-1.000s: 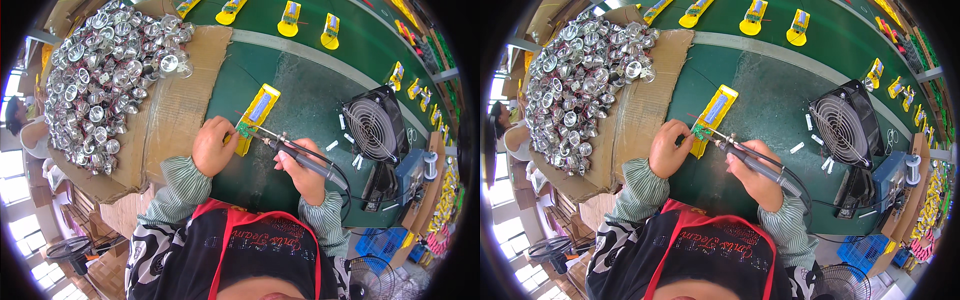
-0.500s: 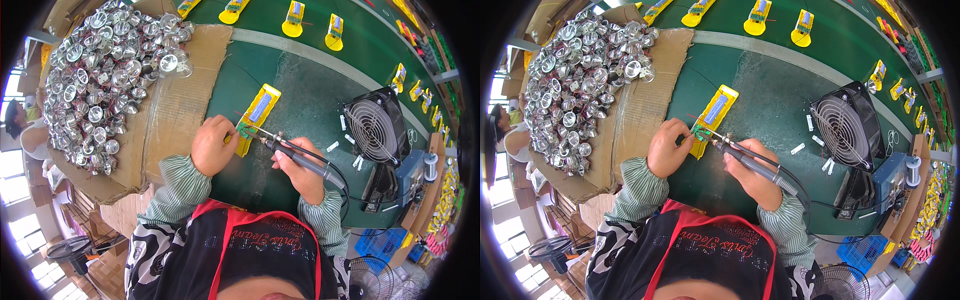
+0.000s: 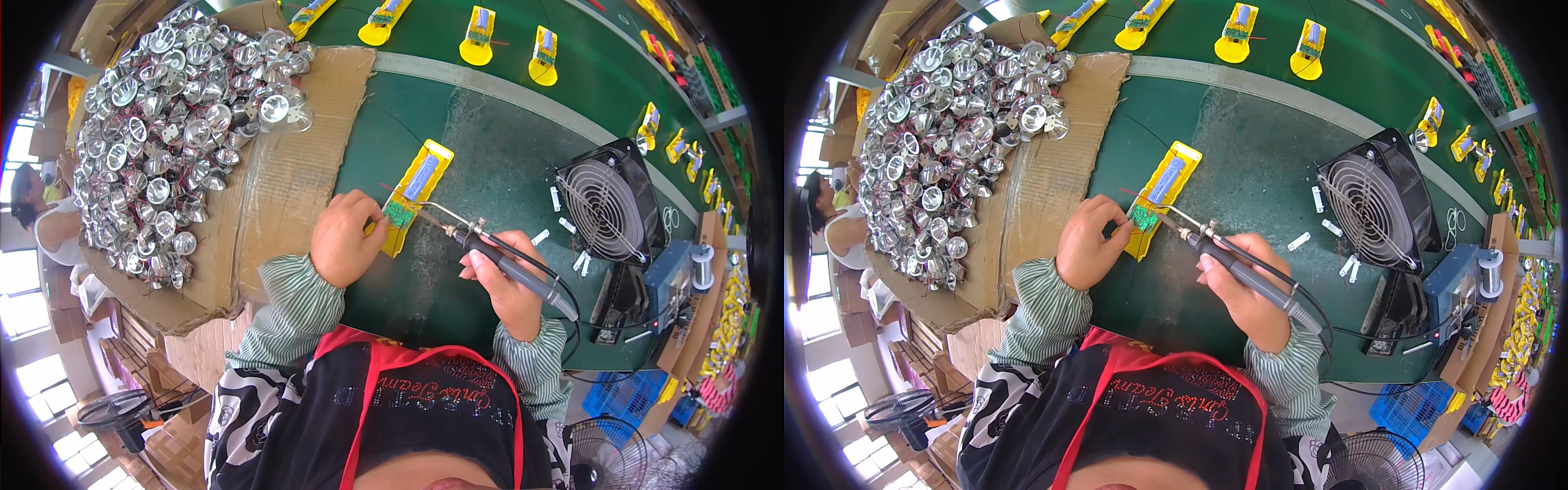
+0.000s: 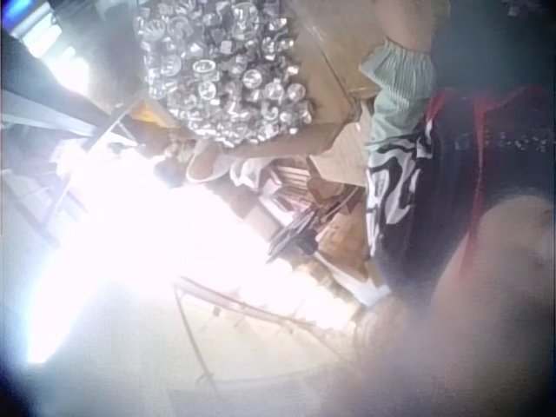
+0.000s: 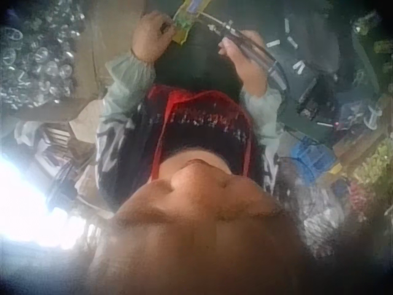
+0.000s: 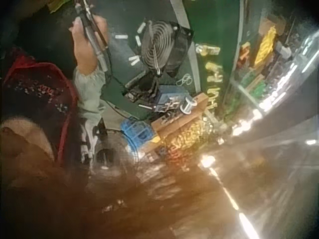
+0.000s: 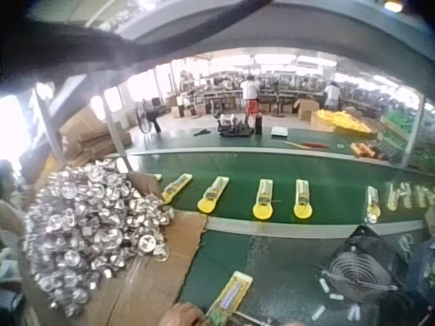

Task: The person solders electronic components onto a printed circuit board, which is mounted on a yellow plastic housing. This is done using a soldering iron and solder wire, with a cooling fan nearby.

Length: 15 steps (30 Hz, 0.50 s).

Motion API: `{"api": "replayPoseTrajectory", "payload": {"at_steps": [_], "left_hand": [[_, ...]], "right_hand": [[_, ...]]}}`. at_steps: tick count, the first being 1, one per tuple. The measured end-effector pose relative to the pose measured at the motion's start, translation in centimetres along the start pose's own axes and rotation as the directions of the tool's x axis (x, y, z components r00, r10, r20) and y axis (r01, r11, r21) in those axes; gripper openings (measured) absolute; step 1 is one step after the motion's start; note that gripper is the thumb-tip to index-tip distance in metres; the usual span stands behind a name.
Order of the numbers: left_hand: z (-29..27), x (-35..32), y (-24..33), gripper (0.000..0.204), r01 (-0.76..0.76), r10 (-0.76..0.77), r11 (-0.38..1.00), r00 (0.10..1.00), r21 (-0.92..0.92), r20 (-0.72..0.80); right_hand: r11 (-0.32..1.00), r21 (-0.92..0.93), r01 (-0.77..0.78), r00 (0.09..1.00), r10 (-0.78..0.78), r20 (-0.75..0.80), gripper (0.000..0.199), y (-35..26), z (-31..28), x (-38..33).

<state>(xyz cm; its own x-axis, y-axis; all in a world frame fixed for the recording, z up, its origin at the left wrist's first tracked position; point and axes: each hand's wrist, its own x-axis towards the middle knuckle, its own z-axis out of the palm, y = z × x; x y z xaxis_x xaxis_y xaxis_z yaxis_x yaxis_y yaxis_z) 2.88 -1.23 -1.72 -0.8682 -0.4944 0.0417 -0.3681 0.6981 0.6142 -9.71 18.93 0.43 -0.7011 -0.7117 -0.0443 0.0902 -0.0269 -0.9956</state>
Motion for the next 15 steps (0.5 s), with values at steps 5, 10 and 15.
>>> {"api": "replayPoseTrajectory", "payload": {"at_steps": [5,10,15], "left_hand": [[-0.2,-1.5,1.0,0.021,-0.091,0.091,0.993,0.996,0.073,0.001],[0.3,-1.8,1.6,0.036,-0.186,0.194,0.946,0.981,0.267,-0.004],[-0.6,2.1,3.3,0.032,-0.017,0.016,0.999,1.000,-0.047,-0.008]], "right_hand": [[1.000,0.007,-0.010,0.998,0.010,-0.067,0.014,-0.6,-1.0,-1.0],[1.000,0.010,0.000,0.991,0.002,-0.134,0.016,-0.4,-2.4,-2.1],[0.999,0.008,0.037,0.989,-0.036,-0.144,0.018,0.2,-4.1,-3.3]]}}
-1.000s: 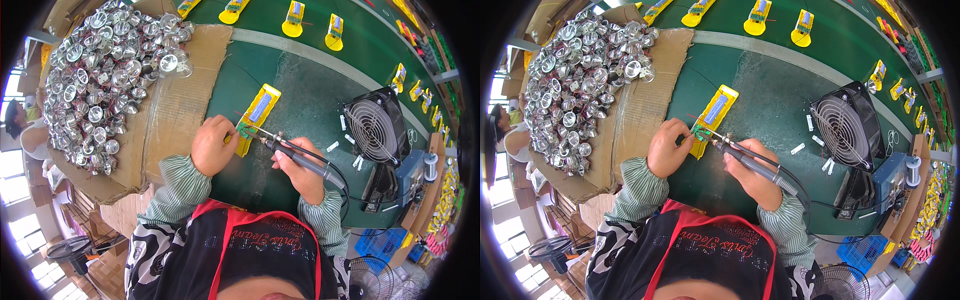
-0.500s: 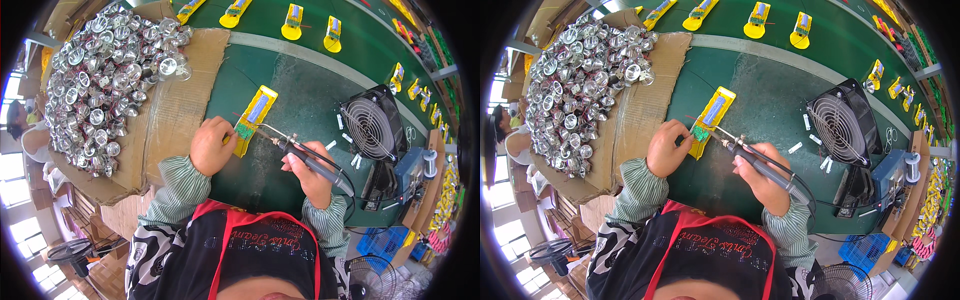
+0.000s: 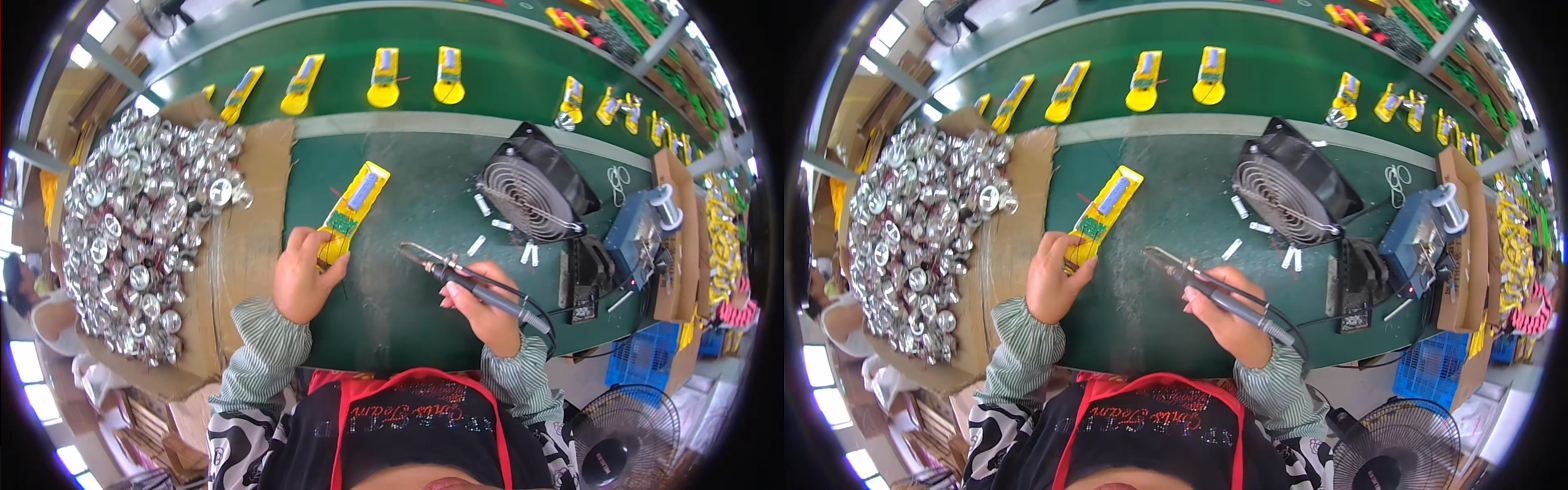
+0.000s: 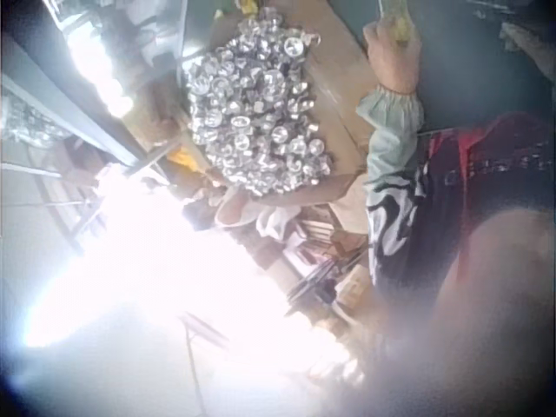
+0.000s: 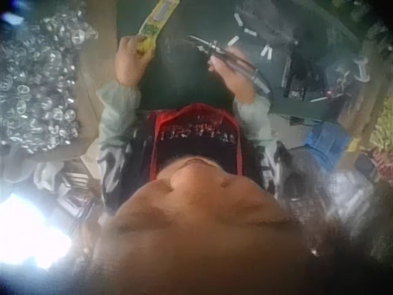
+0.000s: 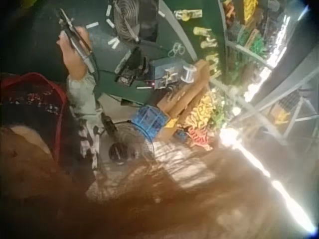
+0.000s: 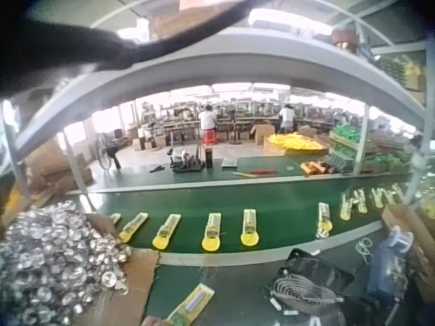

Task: The person solders electronic components onto a printed circuit board, which is mounted on a yellow plastic housing. This is done using a soldering iron and solder wire, with a cooling fan nearby.

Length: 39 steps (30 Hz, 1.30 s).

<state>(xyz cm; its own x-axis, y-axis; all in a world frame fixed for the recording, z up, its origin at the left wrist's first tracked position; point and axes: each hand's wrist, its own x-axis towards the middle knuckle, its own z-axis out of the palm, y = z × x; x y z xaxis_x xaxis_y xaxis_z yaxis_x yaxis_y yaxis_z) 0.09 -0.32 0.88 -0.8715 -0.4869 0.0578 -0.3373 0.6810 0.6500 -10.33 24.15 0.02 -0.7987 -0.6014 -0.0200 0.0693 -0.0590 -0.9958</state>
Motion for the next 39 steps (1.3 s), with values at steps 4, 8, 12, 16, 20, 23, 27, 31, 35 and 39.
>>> {"api": "replayPoseTrajectory", "payload": {"at_steps": [4,8,12,16,20,23,27,31,35,39], "left_hand": [[2.0,6.4,2.6,0.030,-0.240,0.240,0.971,0.971,0.007,0.004],[8.1,15.3,5.4,0.030,-0.306,0.309,0.945,0.951,-0.117,0.000],[14.9,24.0,10.5,0.038,-0.113,0.194,0.960,0.928,-0.257,0.318],[19.0,30.1,13.9,0.056,-0.022,0.384,0.836,0.737,-0.548,0.556],[19.1,33.4,13.7,0.061,-0.411,0.475,0.880,0.745,-0.239,0.468],[18.3,30.7,13.7,0.057,-0.521,0.472,0.776,0.854,0.355,0.220],[17.8,30.6,10.5,0.054,-0.329,0.279,0.845,0.944,0.422,0.178],[16.5,28.5,8.5,0.052,-0.380,0.380,0.830,0.921,0.409,0.083],[12.4,21.2,6.3,0.050,-0.420,0.443,0.808,0.896,0.413,0.045],[7.4,10.8,3.7,0.048,-0.476,0.483,0.815,0.873,0.331,0.066]], "right_hand": [[1.000,-0.022,-0.010,0.998,0.008,-0.067,0.018,0.4,-1.4,-1.0],[0.996,-0.084,-0.012,0.998,0.006,-0.066,0.018,1.4,-2.8,-1.6],[0.993,-0.044,-0.113,0.983,0.105,-0.150,0.019,1.5,-3.7,-1.7],[0.989,-0.031,-0.142,0.970,0.133,-0.202,0.020,1.3,-4.3,-1.3],[0.995,0.018,-0.102,0.966,0.104,-0.236,0.019,1.3,-4.8,-0.9],[0.994,-0.056,-0.090,0.968,0.074,-0.240,0.018,1.7,-5.2,-0.7],[0.990,-0.084,-0.110,0.973,0.090,-0.214,0.017,1.0,-4.5,-0.6],[0.989,-0.134,-0.061,0.978,0.033,-0.204,0.017,1.2,-4.1,-1.0],[0.992,-0.113,-0.051,0.975,0.026,-0.219,0.016,0.4,-3.4,-1.5],[0.996,-0.018,-0.084,0.953,0.075,-0.293,0.017,0.3,-2.6,-2.5]]}}
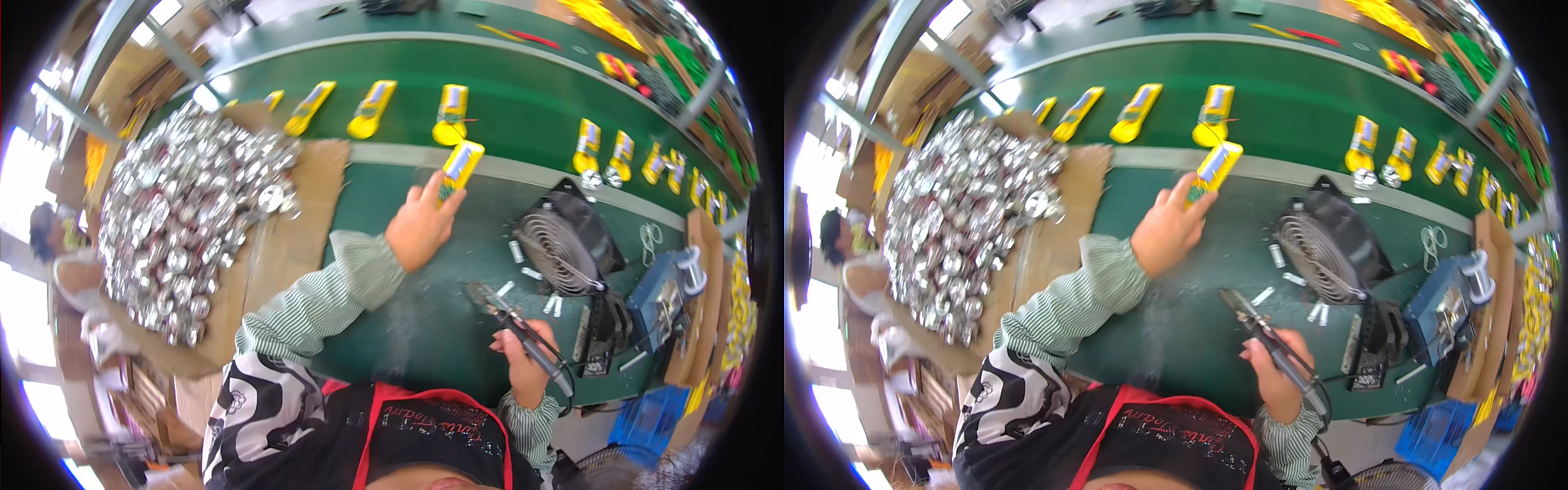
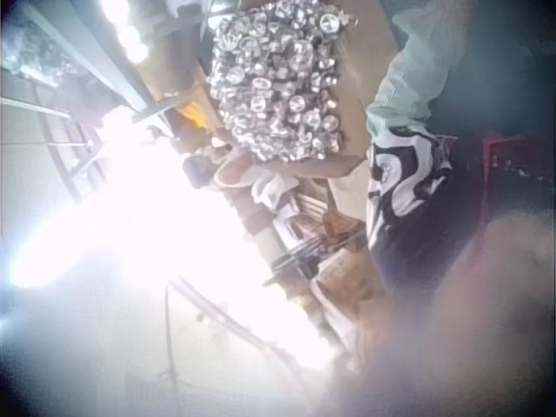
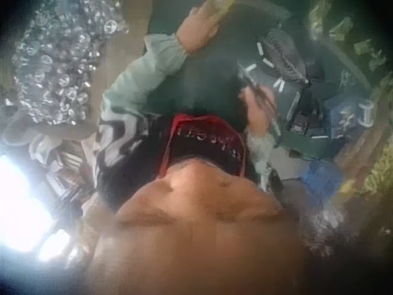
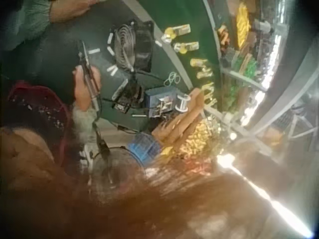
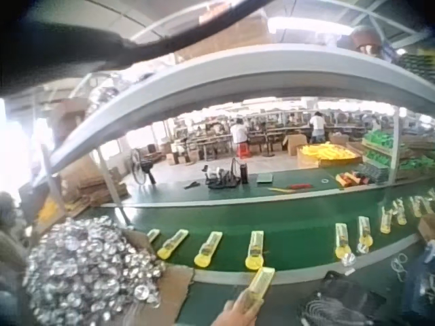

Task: The person solders electronic components onto a printed circuit board, which is mounted on a yellow plastic housing. This is done using a soldering iron and solder wire, with a cooling fan nearby.

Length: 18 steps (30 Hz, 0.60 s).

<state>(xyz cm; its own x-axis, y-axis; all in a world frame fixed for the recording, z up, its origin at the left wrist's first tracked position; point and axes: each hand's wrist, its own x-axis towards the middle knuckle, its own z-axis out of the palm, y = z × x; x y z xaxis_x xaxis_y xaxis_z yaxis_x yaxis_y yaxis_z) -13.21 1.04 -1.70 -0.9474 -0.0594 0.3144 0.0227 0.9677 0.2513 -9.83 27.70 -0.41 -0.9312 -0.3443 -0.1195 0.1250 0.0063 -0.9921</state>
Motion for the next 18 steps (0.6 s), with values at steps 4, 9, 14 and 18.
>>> {"api": "replayPoseTrajectory", "payload": {"at_steps": [4,9,14,18], "left_hand": [[-2.4,-10.2,1.0,0.047,0.078,-0.080,0.993,0.997,0.093,0.019],[-4.7,-16.3,1.7,0.045,0.156,-0.156,0.987,0.988,0.028,-0.006],[-9.4,-20.6,-2.4,0.033,0.422,-0.432,0.889,0.902,0.180,0.018],[-13.7,-27.2,-8.7,0.011,0.526,-0.817,0.309,0.573,0.792,-0.061]], "right_hand": [[1.000,-0.025,0.002,1.000,-0.001,0.026,0.019,-0.8,0.8,-0.8],[0.997,-0.033,0.068,0.989,-0.063,0.131,0.019,-1.0,2.4,-1.3],[0.996,-0.045,0.081,0.985,-0.073,0.156,0.020,-1.2,3.3,-2.1],[0.996,-0.042,0.083,0.983,-0.075,0.167,0.019,-1.2,3.3,-2.4]]}}
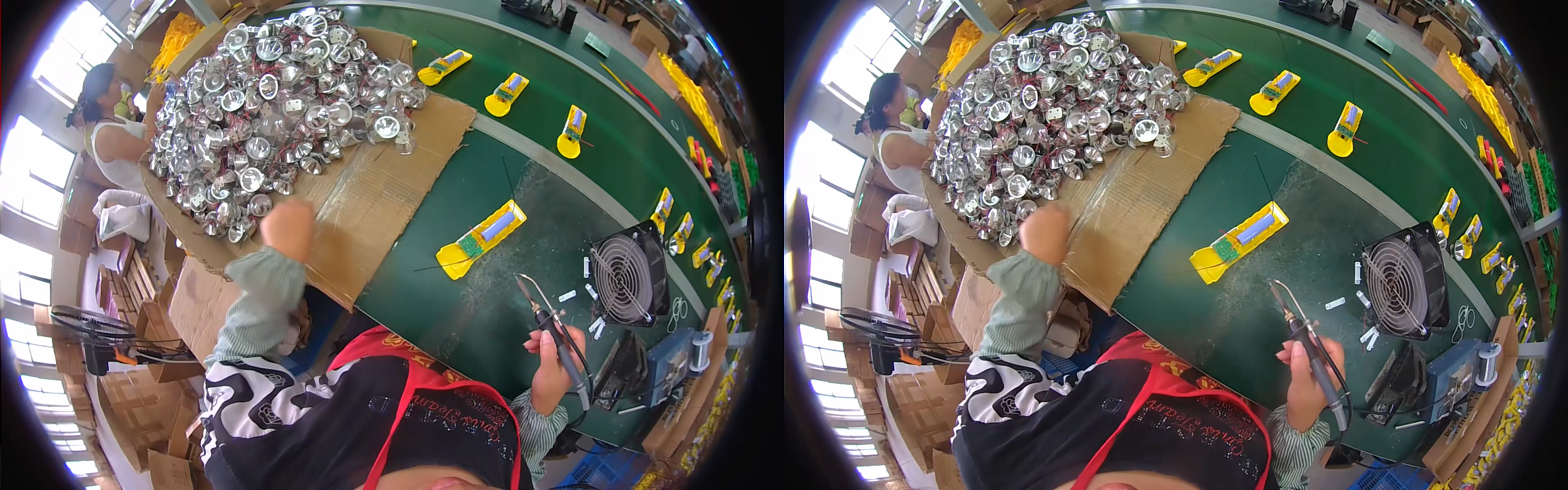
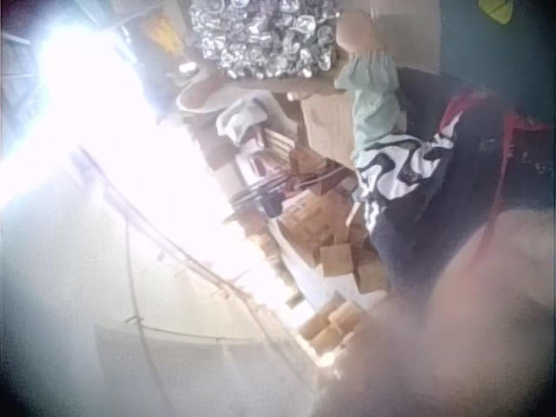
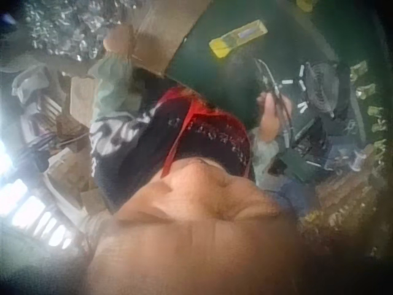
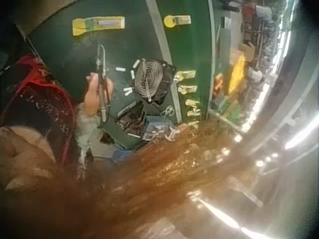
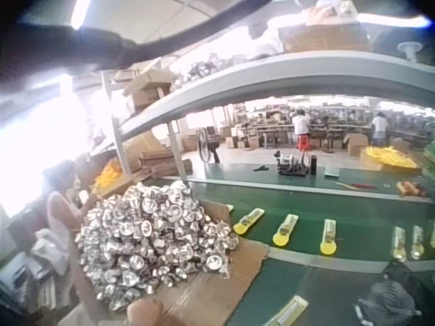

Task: The person solders electronic components onto a printed circuit board, which is mounted on a yellow plastic housing. This is done using a soldering iron and solder wire, with a cooling fan nearby.

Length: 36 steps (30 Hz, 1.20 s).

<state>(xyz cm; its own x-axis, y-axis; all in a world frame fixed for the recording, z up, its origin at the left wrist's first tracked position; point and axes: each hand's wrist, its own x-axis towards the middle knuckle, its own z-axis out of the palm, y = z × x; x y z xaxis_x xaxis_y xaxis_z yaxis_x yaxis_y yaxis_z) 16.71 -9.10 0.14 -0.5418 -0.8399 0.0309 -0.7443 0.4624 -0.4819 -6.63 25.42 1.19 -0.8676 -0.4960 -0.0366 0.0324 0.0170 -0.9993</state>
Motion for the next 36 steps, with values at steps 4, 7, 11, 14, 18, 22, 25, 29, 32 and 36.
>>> {"api": "replayPoseTrajectory", "payload": {"at_steps": [4,7,11,14,18,22,25,29,32,36], "left_hand": [[3.2,0.9,-4.4,0.010,0.107,-0.106,0.994,0.989,-0.004,0.100],[5.4,2.0,-5.2,0.010,0.217,-0.221,0.975,0.968,0.042,0.115],[5.1,3.1,-5.3,0.011,0.121,-0.124,0.992,0.988,0.041,0.097],[4.4,3.2,-5.3,0.013,0.068,-0.068,0.998,0.997,0.007,0.044],[3.3,3.4,-5.3,0.012,0.074,-0.071,0.995,0.996,-0.063,0.063],[4.3,3.8,-5.8,0.012,0.085,-0.080,0.995,0.993,-0.052,0.089],[5.4,3.8,-6.2,0.012,0.055,-0.051,0.994,0.997,-0.093,0.052],[2.8,3.6,-5.5,0.014,-0.202,0.114,0.898,0.965,-0.391,-0.238],[0.1,3.9,-2.2,0.016,-0.195,0.076,0.648,0.978,-0.736,-0.193],[-3.1,3.4,3.5,0.017,-0.280,0.183,0.378,0.957,-0.882,-0.225]], "right_hand": [[1.000,0.006,-0.005,1.000,0.005,0.006,0.019,0.0,0.3,0.1],[1.000,0.021,0.002,1.000,-0.002,0.030,0.020,0.1,0.0,0.2],[0.999,0.033,0.021,0.999,-0.022,0.029,0.020,0.3,-0.4,0.2],[0.999,0.030,0.016,0.999,-0.017,0.038,0.021,0.4,-0.6,0.3],[0.999,0.041,0.004,1.000,-0.005,0.028,0.021,0.8,-1.1,0.4],[0.999,0.031,-0.007,0.999,0.005,0.046,0.021,0.8,-1.1,0.7],[0.998,0.054,-0.014,0.999,0.012,0.046,0.020,0.6,-1.0,0.9],[1.000,0.028,-0.008,0.997,0.006,0.077,0.018,0.7,-1.0,1.2],[0.999,0.041,-0.004,0.996,0.001,0.090,0.019,0.4,-0.6,1.3],[1.000,0.009,0.014,0.991,-0.015,0.132,0.020,0.1,0.0,1.7]]}}
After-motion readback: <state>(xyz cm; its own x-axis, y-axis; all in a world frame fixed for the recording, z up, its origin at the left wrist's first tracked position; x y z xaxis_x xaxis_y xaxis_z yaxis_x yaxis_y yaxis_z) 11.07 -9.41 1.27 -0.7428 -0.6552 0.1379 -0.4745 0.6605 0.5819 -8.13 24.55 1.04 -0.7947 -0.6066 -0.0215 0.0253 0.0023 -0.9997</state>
